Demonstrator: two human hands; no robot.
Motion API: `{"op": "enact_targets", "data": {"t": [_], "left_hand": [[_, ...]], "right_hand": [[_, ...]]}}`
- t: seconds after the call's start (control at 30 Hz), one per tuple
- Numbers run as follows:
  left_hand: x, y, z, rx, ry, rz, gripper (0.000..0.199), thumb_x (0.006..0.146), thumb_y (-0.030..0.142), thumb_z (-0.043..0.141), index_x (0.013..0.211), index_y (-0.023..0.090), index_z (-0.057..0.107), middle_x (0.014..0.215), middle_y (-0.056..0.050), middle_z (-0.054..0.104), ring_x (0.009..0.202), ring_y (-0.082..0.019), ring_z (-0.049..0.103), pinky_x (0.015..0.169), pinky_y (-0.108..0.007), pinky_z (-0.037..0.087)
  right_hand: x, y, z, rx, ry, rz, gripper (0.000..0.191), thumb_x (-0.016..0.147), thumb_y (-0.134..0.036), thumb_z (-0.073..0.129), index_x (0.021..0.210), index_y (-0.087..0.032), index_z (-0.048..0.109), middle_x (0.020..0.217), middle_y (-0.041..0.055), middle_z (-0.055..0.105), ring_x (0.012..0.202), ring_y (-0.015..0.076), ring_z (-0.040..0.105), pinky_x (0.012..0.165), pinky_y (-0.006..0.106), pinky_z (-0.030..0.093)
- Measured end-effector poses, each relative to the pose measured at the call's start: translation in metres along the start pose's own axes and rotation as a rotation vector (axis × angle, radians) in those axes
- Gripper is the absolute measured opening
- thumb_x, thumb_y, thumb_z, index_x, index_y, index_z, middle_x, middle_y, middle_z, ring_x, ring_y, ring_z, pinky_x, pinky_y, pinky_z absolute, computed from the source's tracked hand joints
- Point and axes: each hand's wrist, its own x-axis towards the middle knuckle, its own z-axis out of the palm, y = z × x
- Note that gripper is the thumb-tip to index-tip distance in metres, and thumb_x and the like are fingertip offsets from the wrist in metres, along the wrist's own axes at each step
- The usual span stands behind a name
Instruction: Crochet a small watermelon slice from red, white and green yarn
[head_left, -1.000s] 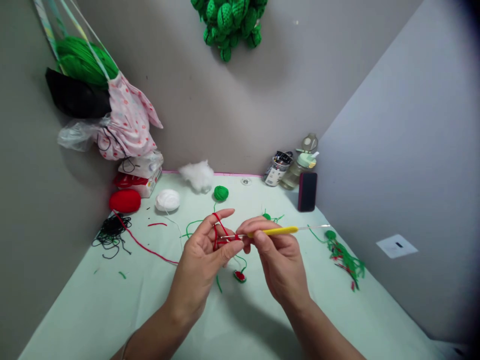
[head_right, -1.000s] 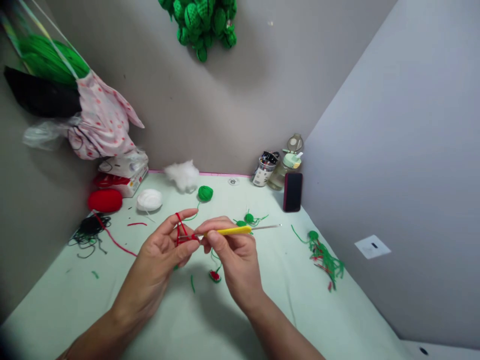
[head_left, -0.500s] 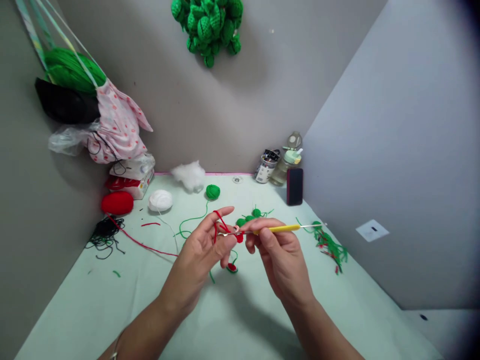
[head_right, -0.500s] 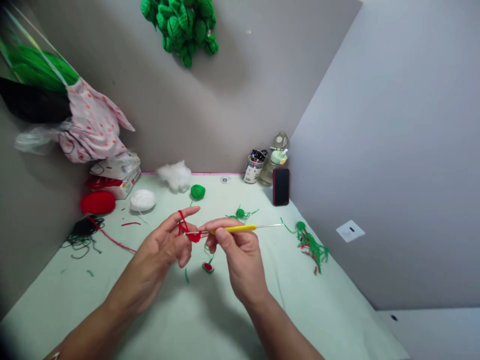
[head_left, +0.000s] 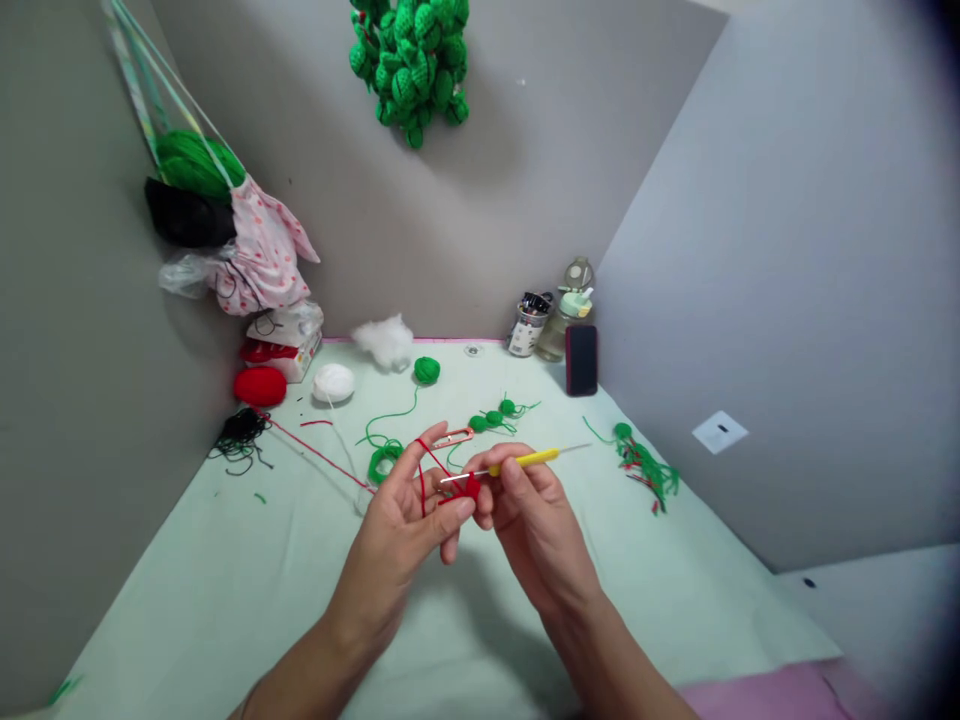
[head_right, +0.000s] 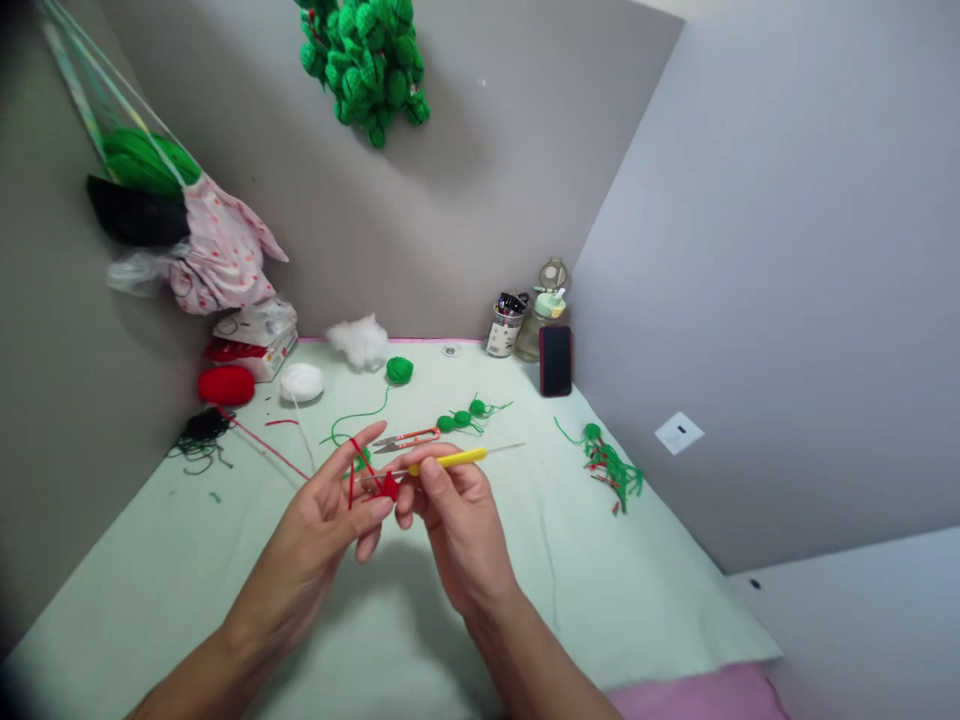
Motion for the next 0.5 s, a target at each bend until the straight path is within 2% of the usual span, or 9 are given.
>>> {"op": "enact_targets", "data": {"t": [0.17, 0.3, 0.4, 0.5], "left_hand": [[-0.039, -0.011, 0.004, 0.009, 0.032, 0.041, 0.110, 0.085, 0.030, 0.088, 0.170, 0.015, 0.020, 0.078, 0.003, 0.070, 0.053, -0.007, 0.050, 0.055, -0.021, 0.039], [-0.064, -0.019, 0.007, 0.044, 0.031, 0.088, 0.104, 0.085, 0.028, 0.087, 0.168, 0.012, 0.025, 0.076, 0.002, 0.070, 0.058, -0.010, 0.054, 0.055, -0.021, 0.040], [-0.069, -0.024, 0.002, 0.075, 0.070, 0.111, 0.100, 0.079, 0.027, 0.090, 0.162, 0.012, 0.037, 0.080, 0.002, 0.070, 0.057, -0.009, 0.055, 0.055, -0.023, 0.040], [-0.062, -0.026, -0.010, 0.080, 0.131, 0.114, 0.096, 0.075, 0.031, 0.092, 0.156, 0.011, 0.044, 0.078, 0.003, 0.069, 0.054, -0.008, 0.052, 0.056, -0.023, 0.039]], "right_hand": [[-0.034, 0.011, 0.002, 0.052, -0.032, 0.080, 0.025, 0.084, -0.045, 0.090, 0.090, -0.023, 0.081, 0.078, -0.0012, 0.075, 0.052, 0.0052, 0.054, 0.056, 0.019, 0.047], [-0.057, 0.014, -0.001, 0.026, -0.115, 0.149, 0.031, 0.086, -0.050, 0.087, 0.093, -0.021, 0.078, 0.060, -0.0046, 0.065, 0.053, 0.0074, 0.052, 0.058, 0.020, 0.045], [-0.058, 0.015, -0.005, -0.002, -0.193, 0.252, 0.036, 0.086, -0.053, 0.087, 0.093, -0.020, 0.077, 0.053, -0.0060, 0.059, 0.051, 0.0078, 0.052, 0.056, 0.019, 0.042], [-0.041, 0.025, -0.008, -0.017, -0.253, 0.305, 0.040, 0.082, -0.054, 0.090, 0.093, -0.017, 0.076, 0.050, -0.0050, 0.060, 0.046, 0.0083, 0.053, 0.050, 0.019, 0.037]]}}
